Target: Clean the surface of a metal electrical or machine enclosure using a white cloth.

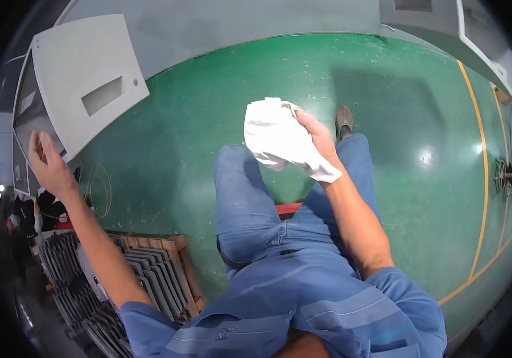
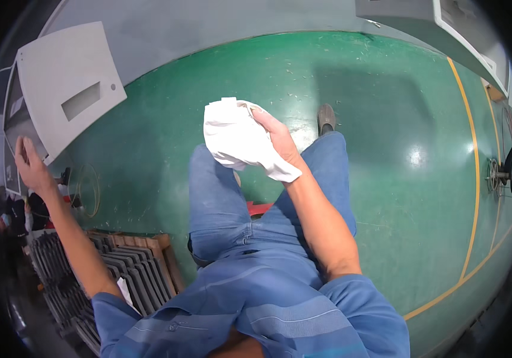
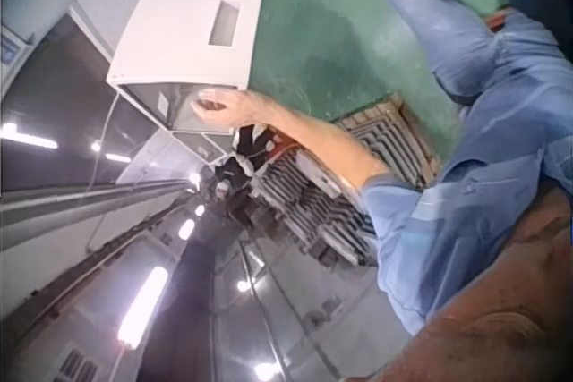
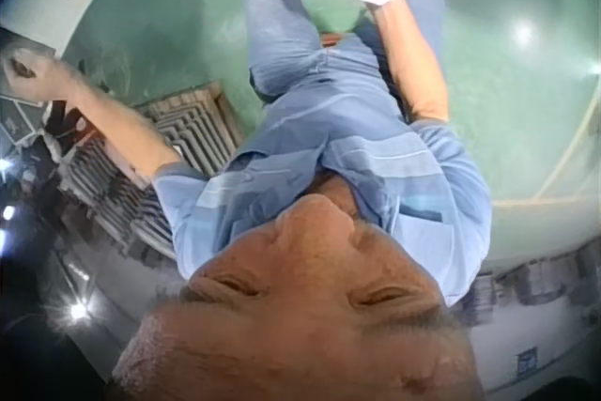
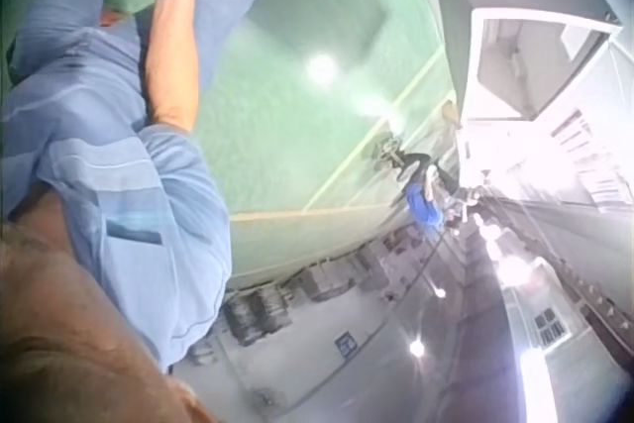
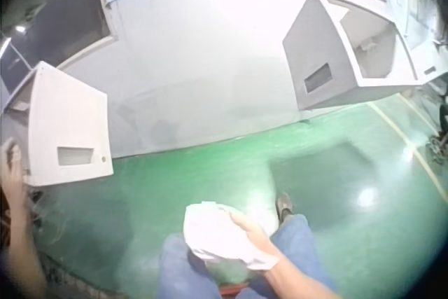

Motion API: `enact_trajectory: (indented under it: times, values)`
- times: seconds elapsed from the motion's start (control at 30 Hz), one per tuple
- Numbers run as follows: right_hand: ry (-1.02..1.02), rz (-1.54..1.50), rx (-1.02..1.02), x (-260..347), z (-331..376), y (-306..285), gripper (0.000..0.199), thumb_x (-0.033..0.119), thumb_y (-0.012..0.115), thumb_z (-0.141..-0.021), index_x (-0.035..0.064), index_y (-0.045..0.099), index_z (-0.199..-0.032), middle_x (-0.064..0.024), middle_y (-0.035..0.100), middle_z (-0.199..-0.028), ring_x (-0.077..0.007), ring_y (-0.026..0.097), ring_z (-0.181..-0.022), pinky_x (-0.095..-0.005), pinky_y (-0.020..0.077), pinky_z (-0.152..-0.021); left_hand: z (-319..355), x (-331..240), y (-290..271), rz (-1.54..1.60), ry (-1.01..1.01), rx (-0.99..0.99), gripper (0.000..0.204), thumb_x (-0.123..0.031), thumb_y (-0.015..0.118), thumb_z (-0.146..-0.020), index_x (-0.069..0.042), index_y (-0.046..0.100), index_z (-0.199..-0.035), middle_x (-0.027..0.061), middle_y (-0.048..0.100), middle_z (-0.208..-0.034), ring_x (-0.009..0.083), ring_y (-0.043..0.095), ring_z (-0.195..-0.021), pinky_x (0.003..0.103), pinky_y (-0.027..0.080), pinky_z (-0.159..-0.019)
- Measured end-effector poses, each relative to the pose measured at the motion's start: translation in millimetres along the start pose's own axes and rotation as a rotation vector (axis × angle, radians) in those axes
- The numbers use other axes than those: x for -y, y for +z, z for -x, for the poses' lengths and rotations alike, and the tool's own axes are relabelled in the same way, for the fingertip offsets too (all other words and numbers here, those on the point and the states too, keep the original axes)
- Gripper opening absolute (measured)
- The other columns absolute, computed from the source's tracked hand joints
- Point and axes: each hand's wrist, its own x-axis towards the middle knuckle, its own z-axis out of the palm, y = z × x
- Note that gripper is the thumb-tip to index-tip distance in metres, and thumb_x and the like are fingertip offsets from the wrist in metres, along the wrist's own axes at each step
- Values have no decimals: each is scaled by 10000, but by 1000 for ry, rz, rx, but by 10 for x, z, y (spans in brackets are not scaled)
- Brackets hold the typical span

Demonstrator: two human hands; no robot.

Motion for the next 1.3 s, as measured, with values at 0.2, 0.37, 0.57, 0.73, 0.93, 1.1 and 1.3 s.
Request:
enact_trajectory:
  times: [0.2,0.37,0.57,0.73,0.93,1.1,1.3]
  values:
    - [-61,-98,8,47,20,-151,417,222,373,-1024,-8,461,-1361,-157,584,-1280,-259,607,-1140,-374,486,-1008,1722,-1111,472,190,187,726,528,-262,724,-830,-55,555,-1285,159,556,-1291,313,536,-1210,392,418,-1025]
    - [-38,-70,46,89,152,-160,429,228,410,-1014,-12,463,-1366,-159,587,-1281,-249,607,-1142,-363,501,-988,2572,-1279,972,1246,-978,1229,765,-422,691,-870,12,395,-1426,146,502,-1387,266,464,-1286,395,344,-1079]
    - [52,1,-8,39,378,-184,462,216,512,-980,-18,452,-1374,-144,604,-1254,-211,634,-1087,-337,531,-937,2598,-1448,1055,1233,-906,1289,598,-314,742,-847,27,541,-1294,76,615,-1222,175,553,-1150,316,397,-1002]
    - [57,106,-44,-83,395,-448,588,264,612,-932,-1,405,-1415,-120,585,-1270,-200,610,-1115,-336,509,-966,2352,-1569,985,1100,-661,1144,446,-132,761,-817,0,605,-1214,53,674,-1090,136,631,-979,285,499,-872]
    - [-39,604,22,-82,457,-415,885,288,780,-785,-2,301,-1471,-126,493,-1354,-204,493,-1241,-339,402,-1050,2270,-1663,890,751,-412,1103,390,-144,722,-847,-29,618,-1205,72,682,-1097,149,635,-991,304,505,-865]
    - [-161,978,68,-137,475,-353,843,225,788,-762,-15,345,-1437,-142,495,-1353,-207,490,-1238,-342,392,-1051,2254,-1840,776,627,-379,1069,463,-269,698,-892,-15,574,-1258,87,673,-1104,200,646,-974,333,507,-859]
    - [-5,641,-67,-136,585,-365,564,194,748,-816,-21,535,-1292,-99,653,-1138,-177,636,-1011,-318,505,-899,2259,-1641,760,1029,-734,1093,649,-322,658,-915,34,414,-1398,132,633,-1158,209,609,-1040,317,469,-920]
